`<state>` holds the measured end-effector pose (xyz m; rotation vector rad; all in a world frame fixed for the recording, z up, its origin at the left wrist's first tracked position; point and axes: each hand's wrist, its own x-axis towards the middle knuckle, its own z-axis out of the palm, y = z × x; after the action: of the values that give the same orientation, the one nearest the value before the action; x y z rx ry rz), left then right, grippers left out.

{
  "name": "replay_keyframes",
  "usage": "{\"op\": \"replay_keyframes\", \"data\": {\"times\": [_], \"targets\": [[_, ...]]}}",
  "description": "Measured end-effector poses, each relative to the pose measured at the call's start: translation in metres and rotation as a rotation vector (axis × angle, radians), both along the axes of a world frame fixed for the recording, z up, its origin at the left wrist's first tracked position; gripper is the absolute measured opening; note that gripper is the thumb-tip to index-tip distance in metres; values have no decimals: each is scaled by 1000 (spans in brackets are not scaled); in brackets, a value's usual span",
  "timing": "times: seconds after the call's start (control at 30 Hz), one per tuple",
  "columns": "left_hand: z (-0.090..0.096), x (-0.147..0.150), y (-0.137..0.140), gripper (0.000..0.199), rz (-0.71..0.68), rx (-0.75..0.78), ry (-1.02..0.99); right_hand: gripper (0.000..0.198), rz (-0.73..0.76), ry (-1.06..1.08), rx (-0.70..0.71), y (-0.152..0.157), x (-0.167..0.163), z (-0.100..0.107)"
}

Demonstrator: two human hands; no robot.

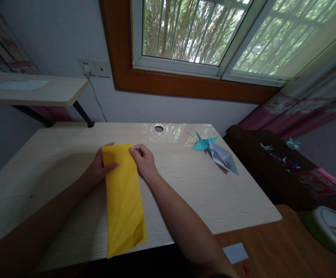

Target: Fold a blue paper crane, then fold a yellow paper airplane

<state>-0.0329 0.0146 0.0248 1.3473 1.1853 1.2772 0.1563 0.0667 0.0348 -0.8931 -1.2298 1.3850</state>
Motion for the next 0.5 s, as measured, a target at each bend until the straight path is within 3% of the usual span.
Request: {"op": "replay_keyframes", "data": {"times": [0.1, 0.27, 0.4, 0.5], "targets": [[2, -5, 2, 73, 29, 28, -51, 31, 34, -8, -17, -2, 0, -1], [-6, -18, 8, 35, 63, 57, -22, 32, 93, -28, -21, -3, 3, -3], [-8, -22, 10, 34, 38, 104, -35, 31, 114, -28, -20, -3, 5, -4], [-4, -22, 8, 39, -33, 42, -31, 30, 133, -30, 1, -3, 6, -5]]}}
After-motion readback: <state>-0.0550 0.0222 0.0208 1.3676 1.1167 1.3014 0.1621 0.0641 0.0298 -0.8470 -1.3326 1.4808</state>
